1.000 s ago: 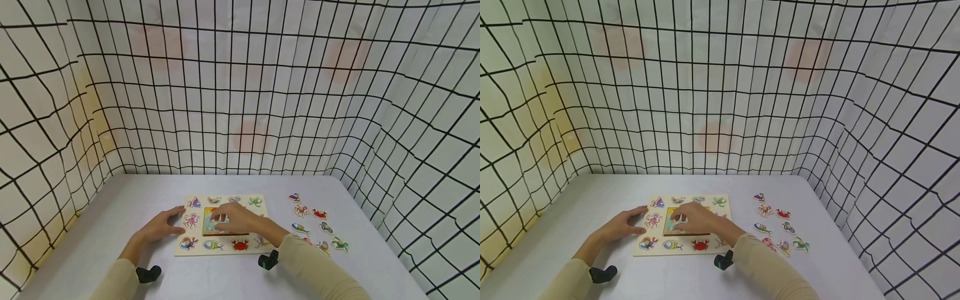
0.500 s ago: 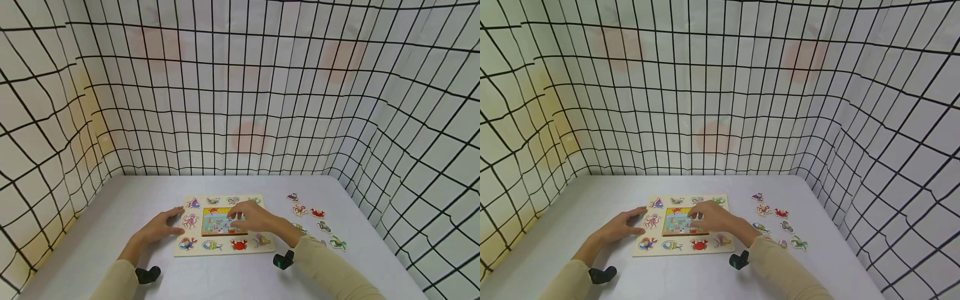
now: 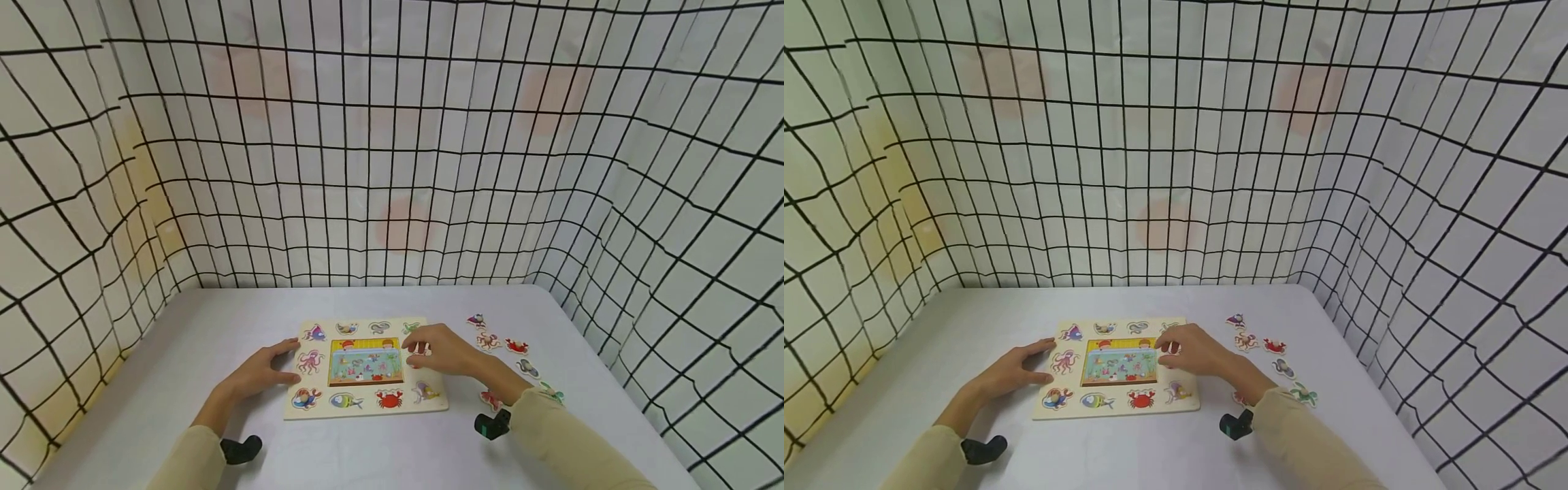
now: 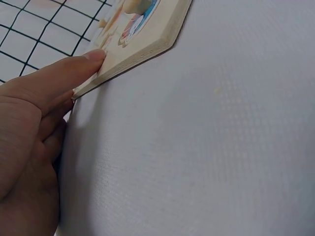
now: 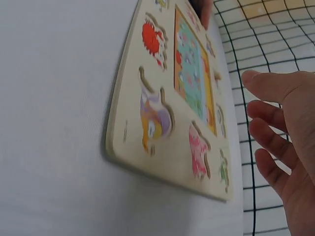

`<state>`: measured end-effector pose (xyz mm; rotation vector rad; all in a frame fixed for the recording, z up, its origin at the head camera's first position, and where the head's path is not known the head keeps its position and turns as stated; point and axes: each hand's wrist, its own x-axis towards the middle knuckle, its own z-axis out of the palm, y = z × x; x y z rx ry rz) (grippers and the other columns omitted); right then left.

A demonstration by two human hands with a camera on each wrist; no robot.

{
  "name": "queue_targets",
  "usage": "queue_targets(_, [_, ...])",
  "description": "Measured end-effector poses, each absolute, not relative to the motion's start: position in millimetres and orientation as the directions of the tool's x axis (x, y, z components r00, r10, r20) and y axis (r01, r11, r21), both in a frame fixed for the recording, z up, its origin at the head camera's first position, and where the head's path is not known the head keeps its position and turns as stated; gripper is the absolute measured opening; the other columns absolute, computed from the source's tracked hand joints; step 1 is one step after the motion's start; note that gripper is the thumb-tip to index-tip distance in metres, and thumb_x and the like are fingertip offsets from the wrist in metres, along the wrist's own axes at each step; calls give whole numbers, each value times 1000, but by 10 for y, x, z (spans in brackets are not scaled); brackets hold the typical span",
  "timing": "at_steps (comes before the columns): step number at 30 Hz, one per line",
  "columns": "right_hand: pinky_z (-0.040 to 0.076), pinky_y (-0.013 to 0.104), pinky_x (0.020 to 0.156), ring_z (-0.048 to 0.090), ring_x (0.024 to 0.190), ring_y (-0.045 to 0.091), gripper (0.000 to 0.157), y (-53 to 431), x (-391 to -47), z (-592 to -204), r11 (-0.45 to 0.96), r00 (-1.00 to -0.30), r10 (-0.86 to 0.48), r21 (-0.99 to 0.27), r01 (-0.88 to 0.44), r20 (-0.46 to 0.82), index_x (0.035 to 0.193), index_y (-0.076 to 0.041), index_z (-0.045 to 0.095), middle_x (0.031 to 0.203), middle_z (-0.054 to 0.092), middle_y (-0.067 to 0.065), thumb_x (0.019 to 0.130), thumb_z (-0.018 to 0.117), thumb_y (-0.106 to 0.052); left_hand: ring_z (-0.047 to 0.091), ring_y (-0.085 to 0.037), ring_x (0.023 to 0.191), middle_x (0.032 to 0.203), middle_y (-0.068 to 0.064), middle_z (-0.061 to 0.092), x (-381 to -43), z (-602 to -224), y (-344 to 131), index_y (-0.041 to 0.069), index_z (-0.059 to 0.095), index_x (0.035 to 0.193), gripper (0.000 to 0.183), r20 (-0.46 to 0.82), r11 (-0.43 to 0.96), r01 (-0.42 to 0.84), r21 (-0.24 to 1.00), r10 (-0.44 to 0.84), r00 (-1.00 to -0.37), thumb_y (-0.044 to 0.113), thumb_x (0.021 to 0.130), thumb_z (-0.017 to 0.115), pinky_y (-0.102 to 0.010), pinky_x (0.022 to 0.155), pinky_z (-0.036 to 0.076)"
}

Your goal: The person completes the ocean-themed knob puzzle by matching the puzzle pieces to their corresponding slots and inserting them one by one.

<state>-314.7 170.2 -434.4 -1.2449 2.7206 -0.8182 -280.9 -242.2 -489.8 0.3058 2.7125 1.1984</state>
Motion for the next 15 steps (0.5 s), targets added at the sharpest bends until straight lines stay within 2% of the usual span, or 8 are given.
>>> queue_targets(4, [58,39,78,62,88,9,24,1901,-3135,-4332,570,-707,-686,-477,-669,172,116,-5,76,102,73,-3,95,77,-17,20,-47,152,164,-19,34,-2807,-4891,-2424,6,50,152,84,-63,663,124,738,251,-966,34,83,88,-68,118,18])
queue_targets(15, [59,45,78,61,88,13,26,2322,-3099,-4357,648,-778,-602,-460,-607,180,116,-5,76,99,71,-5,93,79,-18,20,-48,152,164,-20,33,-2817,-4900,-2433,5,49,153,86,-66,664,130,737,262,-963,35,83,88,-69,117,18])
